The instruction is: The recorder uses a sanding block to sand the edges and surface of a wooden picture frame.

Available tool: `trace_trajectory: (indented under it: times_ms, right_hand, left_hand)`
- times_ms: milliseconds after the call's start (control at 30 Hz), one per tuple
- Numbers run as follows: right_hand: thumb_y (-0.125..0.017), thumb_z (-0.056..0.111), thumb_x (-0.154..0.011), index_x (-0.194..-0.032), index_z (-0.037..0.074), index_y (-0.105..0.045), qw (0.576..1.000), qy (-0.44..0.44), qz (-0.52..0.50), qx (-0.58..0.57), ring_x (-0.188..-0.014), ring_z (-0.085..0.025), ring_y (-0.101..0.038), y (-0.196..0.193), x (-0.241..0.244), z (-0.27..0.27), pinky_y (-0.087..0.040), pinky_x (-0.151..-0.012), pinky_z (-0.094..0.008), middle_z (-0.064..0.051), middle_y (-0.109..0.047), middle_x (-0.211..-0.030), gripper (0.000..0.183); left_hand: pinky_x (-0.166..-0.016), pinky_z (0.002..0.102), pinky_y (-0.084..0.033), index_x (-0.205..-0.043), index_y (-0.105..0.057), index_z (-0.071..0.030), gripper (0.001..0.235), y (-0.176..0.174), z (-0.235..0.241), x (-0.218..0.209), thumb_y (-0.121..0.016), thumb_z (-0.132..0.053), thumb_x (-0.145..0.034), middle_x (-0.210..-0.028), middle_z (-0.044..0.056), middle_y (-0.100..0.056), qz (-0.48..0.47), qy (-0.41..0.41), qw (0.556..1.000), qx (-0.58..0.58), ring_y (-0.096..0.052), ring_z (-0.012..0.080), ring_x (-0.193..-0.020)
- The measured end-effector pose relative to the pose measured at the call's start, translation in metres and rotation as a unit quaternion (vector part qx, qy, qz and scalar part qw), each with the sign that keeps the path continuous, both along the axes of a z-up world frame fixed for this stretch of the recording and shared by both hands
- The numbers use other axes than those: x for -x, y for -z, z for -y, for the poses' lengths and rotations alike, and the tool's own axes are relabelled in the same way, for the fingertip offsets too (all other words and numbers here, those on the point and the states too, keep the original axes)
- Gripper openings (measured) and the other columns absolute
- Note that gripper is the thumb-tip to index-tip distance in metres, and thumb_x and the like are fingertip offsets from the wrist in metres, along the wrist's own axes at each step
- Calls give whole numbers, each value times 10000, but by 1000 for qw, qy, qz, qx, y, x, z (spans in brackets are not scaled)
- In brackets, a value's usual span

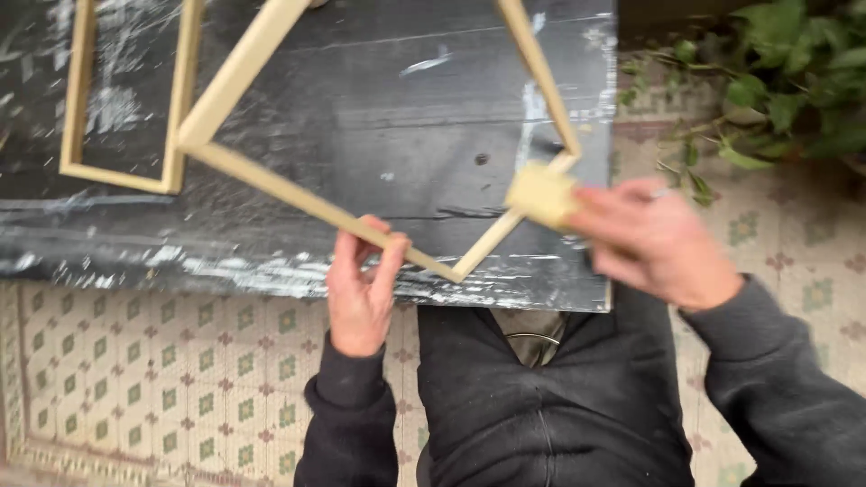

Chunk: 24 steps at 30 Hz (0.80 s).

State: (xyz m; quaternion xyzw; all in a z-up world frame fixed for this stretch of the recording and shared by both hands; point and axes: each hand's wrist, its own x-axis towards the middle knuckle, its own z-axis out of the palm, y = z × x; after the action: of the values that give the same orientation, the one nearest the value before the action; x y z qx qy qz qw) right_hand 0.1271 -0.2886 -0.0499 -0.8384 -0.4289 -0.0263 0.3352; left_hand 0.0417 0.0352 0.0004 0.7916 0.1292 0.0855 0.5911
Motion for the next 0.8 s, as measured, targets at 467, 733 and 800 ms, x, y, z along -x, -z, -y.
trace_trajectory:
  times_ms: [467,733,800]
  right_hand:
    - [-781,76,-677,-1228,123,-729,997,52,49,19,-1001,-349,-649,-25,25,-48,-514,-892,-431,-94,-720,-1320,555]
    - [-804,81,-729,-1278,113,-704,993,97,46,41,-976,-348,-673,-31,35,-49,-511,-932,-466,-133,-709,-1317,559]
    - [-797,75,-670,-1255,113,-714,998,47,37,15,-950,-375,-678,-33,41,-47,-509,-835,-448,-145,-726,-1276,592]
  left_hand:
    - [-780,269,-644,-1221,-548,6,266,7,2,4,-670,-118,-1020,-1044,67,-676,-8,15,1000,1,-696,137,-971]
    - [-736,278,-636,-1200,-574,-4,252,-3,8,2,-680,-135,-1013,-1013,69,-674,-2,9,1000,-20,-691,134,-944]
    - [-727,279,-643,-1194,-571,-10,250,-2,11,-4,-675,-141,-1008,-1000,64,-685,-2,7,1000,-28,-700,130,-931]
